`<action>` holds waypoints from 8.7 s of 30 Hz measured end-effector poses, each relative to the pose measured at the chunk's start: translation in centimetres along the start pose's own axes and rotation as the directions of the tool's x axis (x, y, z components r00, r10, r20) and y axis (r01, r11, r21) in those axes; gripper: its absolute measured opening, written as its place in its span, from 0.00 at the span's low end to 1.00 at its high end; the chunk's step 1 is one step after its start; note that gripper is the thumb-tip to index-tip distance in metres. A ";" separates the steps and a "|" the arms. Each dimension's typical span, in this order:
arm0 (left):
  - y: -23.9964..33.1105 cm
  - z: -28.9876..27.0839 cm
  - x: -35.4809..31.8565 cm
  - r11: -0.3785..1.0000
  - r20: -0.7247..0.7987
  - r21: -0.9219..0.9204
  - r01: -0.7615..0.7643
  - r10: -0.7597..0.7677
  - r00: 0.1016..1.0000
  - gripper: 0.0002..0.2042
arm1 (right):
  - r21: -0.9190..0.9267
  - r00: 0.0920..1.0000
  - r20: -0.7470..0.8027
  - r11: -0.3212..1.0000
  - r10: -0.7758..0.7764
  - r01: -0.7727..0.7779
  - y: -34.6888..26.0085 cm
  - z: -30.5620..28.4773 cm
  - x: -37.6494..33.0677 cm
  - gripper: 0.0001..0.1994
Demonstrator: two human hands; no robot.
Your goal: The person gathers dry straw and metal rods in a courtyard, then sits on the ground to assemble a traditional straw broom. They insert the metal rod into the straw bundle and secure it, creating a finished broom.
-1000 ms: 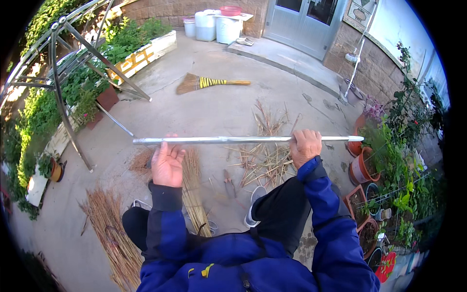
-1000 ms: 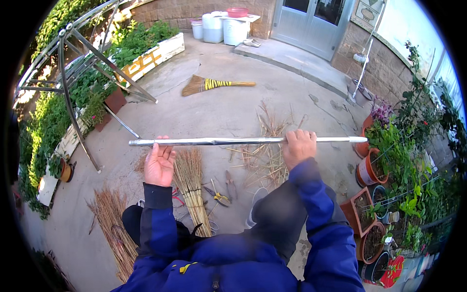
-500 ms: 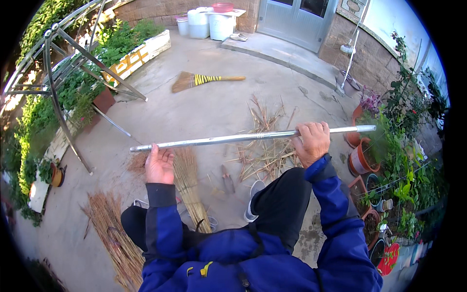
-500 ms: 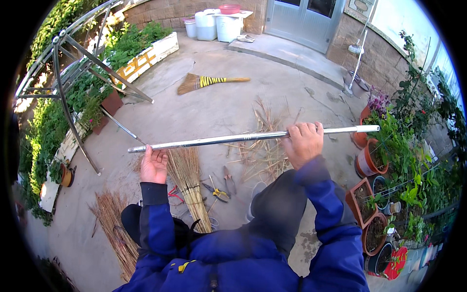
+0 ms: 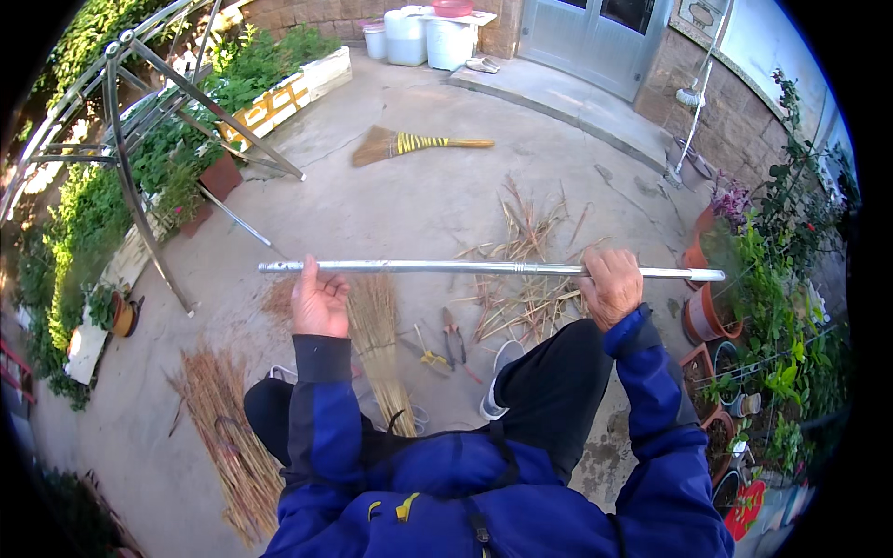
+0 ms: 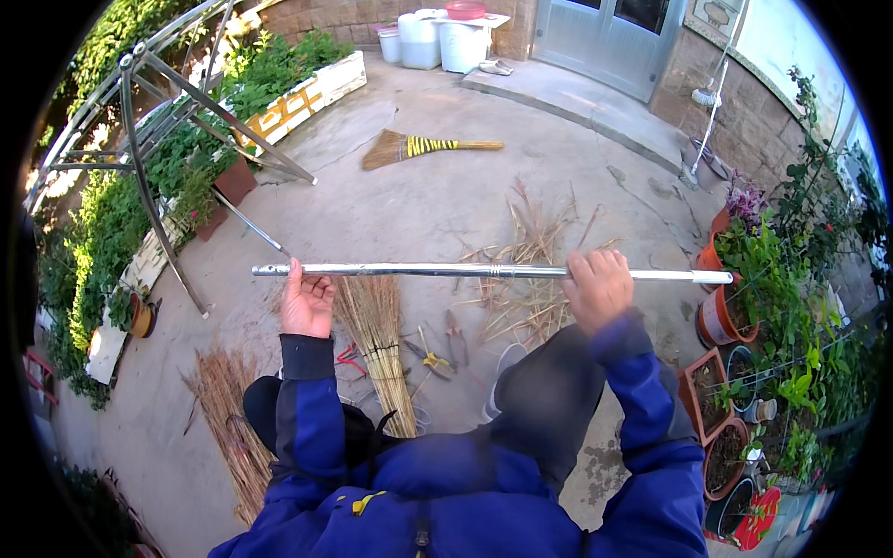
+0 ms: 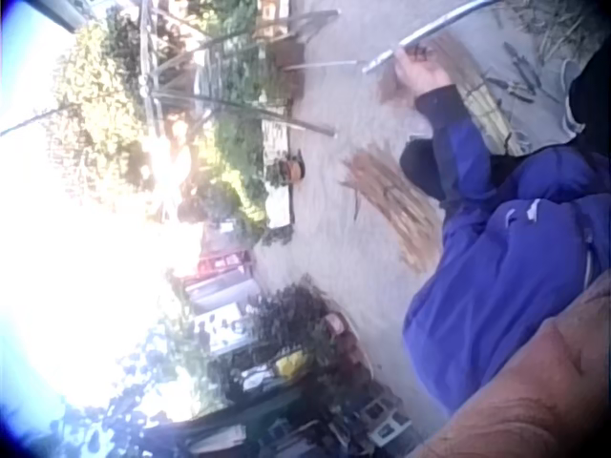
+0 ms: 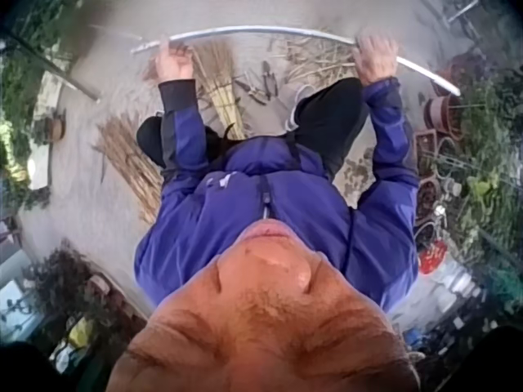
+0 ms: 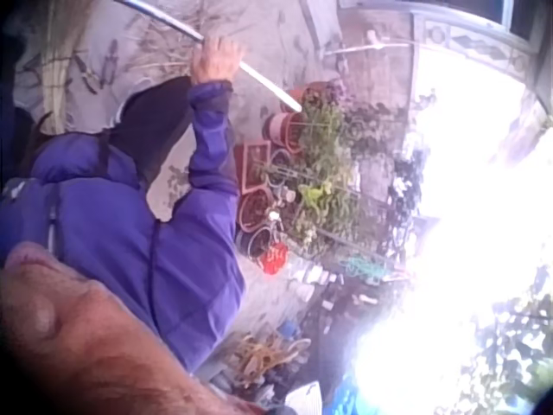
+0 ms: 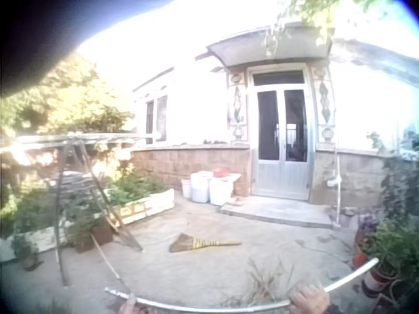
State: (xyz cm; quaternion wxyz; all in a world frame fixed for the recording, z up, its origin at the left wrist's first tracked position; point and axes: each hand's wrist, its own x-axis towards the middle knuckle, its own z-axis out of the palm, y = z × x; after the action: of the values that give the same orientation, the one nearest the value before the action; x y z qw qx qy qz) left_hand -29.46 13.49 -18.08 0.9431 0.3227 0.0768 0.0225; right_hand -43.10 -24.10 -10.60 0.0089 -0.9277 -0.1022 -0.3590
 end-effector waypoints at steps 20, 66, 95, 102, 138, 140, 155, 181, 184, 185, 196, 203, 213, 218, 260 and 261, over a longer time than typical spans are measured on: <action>-0.7 -0.2 -0.2 0.998 0.172 -0.043 0.056 -0.048 0.984 0.15 | 0.348 0.899 0.433 0.908 0.066 -0.234 0.3 1.6 -1.9 0.10; -1.3 -1.5 0.3 1.000 0.092 0.009 0.011 -0.012 0.996 0.07 | 0.288 0.952 0.288 0.938 0.107 -0.193 0.5 4.0 -2.7 0.09; 1.2 -4.8 5.4 0.984 0.090 0.166 0.071 -0.087 0.992 0.12 | 0.337 0.803 0.596 0.902 0.017 -0.270 0.8 15.1 -0.6 0.10; 2.4 -5.8 7.7 0.978 0.069 0.209 0.020 -0.036 0.997 0.12 | 0.369 0.718 0.696 0.861 -0.007 -0.350 -0.2 18.3 2.0 0.10; 3.0 -8.1 9.5 0.977 -0.117 0.209 0.033 -0.008 0.993 0.07 | 0.595 0.663 0.730 0.628 -0.162 -0.502 -1.2 20.2 4.8 0.12; 2.9 -8.0 9.5 0.973 -0.130 0.228 0.026 0.003 0.992 0.07 | 0.592 0.670 0.721 0.659 -0.176 -0.464 -1.0 20.1 4.8 0.12; 2.5 -8.0 9.7 0.978 -0.127 0.205 0.033 -0.007 0.992 0.05 | 0.628 0.649 0.725 0.610 -0.232 -0.483 -0.9 20.3 4.4 0.16; 1.0 -11.3 10.9 0.974 -0.125 0.210 0.082 -0.056 0.991 0.10 | 0.415 0.844 0.531 0.892 -0.078 -0.179 -0.5 20.4 4.3 0.08; 1.6 -12.9 11.8 0.973 -0.167 0.217 0.079 -0.043 0.985 0.07 | 0.361 0.881 0.468 0.925 -0.067 -0.121 0.0 19.4 4.4 0.08; 2.0 -13.0 11.9 0.973 -0.189 0.219 0.070 -0.028 0.982 0.07 | 0.337 0.898 0.440 0.933 -0.034 -0.130 0.6 19.3 4.3 0.07; 4.5 -15.3 13.2 0.986 -0.323 0.161 0.052 0.003 0.946 0.07 | -0.061 0.966 0.208 0.988 0.155 -0.145 5.6 17.8 2.7 0.06; 6.7 -16.5 14.7 0.975 -0.198 -0.220 0.016 -0.060 0.978 0.16 | 0.059 0.934 0.355 0.996 0.047 -0.073 4.9 17.6 1.7 0.08; 9.7 -13.4 14.5 0.970 -0.307 -0.193 -0.147 0.083 0.948 0.23 | 0.135 0.885 0.463 0.990 -0.037 -0.030 2.1 19.2 1.0 0.09; 9.6 -14.1 15.1 0.968 -0.330 -0.191 -0.163 0.093 0.940 0.21 | 0.168 0.870 0.493 0.982 -0.008 -0.087 0.4 19.4 1.3 0.10; 8.0 -15.1 14.2 0.996 -0.288 0.090 0.004 0.022 0.957 0.11 | 0.434 0.724 0.686 0.843 -0.079 -0.319 -0.2 19.4 3.6 0.13; 7.7 -14.3 13.8 0.999 -0.247 0.021 0.026 -0.020 0.969 0.12 | 0.428 0.707 0.702 0.843 -0.085 -0.324 0.0 19.5 3.5 0.13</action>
State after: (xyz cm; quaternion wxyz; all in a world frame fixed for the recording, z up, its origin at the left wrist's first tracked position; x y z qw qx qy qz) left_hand -18.05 29.54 -26.29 0.9225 0.3277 0.1975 0.0505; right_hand -27.62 -21.66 -22.75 0.2455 -0.9589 -0.1282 0.0610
